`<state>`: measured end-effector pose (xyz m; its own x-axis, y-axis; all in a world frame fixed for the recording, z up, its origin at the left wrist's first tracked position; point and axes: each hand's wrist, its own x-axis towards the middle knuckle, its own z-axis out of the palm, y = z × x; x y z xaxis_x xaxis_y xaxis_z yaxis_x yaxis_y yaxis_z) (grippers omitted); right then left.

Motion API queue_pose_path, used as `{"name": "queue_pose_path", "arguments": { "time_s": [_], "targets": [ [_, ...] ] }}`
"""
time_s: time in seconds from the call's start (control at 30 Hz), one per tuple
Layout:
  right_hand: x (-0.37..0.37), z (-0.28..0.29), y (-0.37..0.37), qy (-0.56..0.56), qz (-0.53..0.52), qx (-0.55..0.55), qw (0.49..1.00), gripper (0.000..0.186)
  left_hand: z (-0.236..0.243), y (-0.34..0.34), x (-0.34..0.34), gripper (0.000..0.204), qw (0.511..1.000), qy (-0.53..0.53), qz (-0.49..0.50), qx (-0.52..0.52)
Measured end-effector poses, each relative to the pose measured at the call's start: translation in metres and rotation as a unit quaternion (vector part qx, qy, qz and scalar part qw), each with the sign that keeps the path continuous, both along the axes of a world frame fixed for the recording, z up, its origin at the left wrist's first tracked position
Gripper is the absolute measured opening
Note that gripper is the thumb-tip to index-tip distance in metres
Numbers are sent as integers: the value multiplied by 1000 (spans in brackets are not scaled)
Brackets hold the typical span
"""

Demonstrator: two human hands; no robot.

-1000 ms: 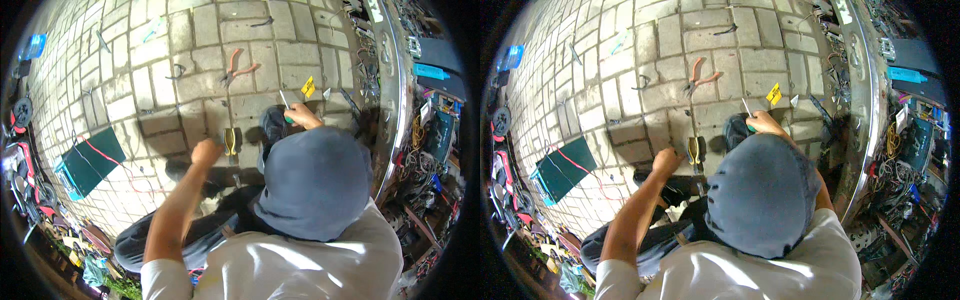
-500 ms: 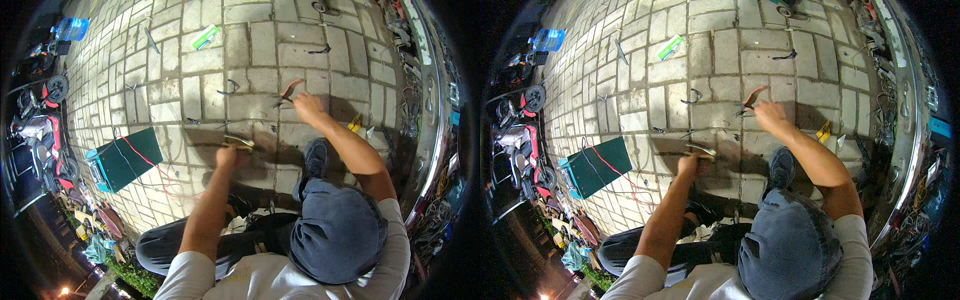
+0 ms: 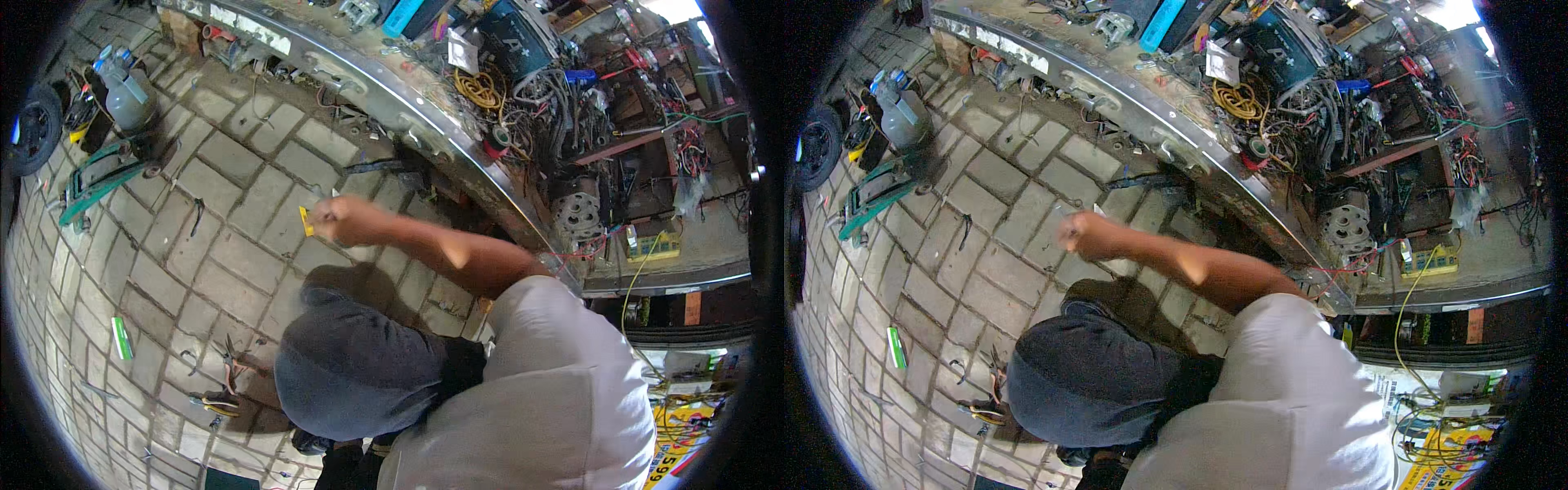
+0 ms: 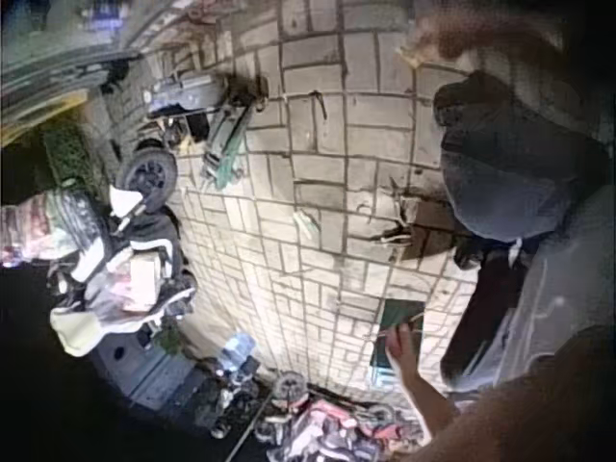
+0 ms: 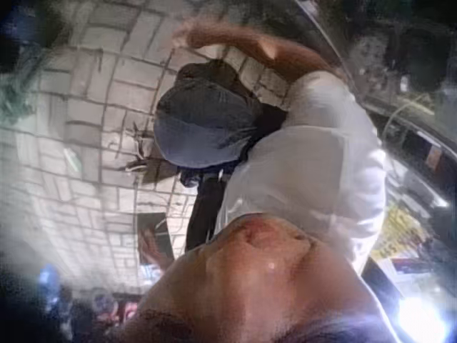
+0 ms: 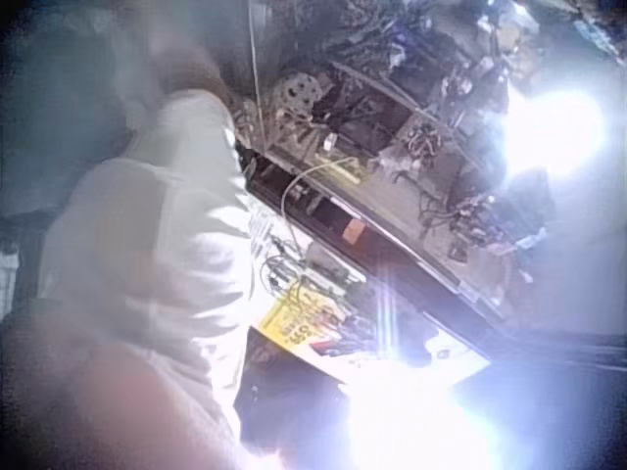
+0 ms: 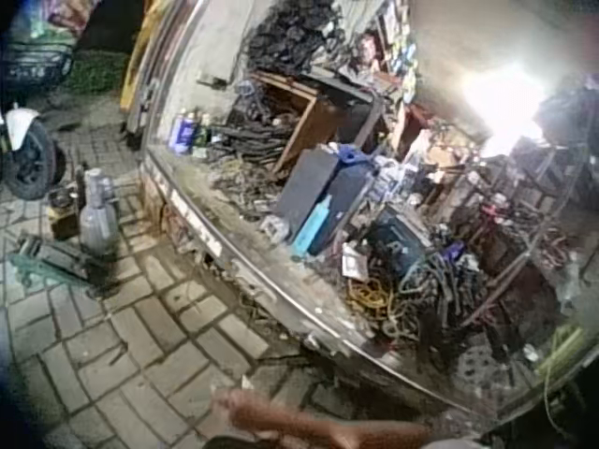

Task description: The person sits on the floor and uses pliers to strip the insulation from the ends of two wires. They twist the exposed strands together, then wrap the connection with black electrical tape. Finally, they place the taped wire assembly into a green metal box.

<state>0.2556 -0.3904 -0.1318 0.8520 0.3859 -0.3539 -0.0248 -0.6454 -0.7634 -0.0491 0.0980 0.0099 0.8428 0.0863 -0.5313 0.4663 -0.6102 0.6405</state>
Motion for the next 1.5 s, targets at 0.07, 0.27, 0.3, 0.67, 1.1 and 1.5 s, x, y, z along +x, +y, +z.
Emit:
{"name": "queue_pose_path", "arguments": {
  "time_s": [0.07, 0.27, 0.3, 0.67, 1.1, 1.5],
  "targets": [
    [-2, 25, -21, -69, -38, -137, 988, 27, -13, 6, -43, 35, 993, -21, 116, 1],
    [3, 27, -353, -213, -186, -406, 869, 56, 90, -58, -109, 26, 915, 5, 293, 278],
    [6, 49, -373, -247, -186, -527, 792, 65, 79, -66, -115, 27, 917, -33, 314, 242],
    [-2, 34, -456, -150, -205, -333, 908, 47, 82, -96, -156, 35, 906, -120, 332, 232],
    [-41, 105, -327, -65, -239, -216, 945, 69, 130, -125, -180, 36, 911, -86, 325, 237],
    [-23, 134, -267, -183, -256, -421, 851, 76, 86, -105, -96, 29, 917, -238, -148, 283]
  ]
}}
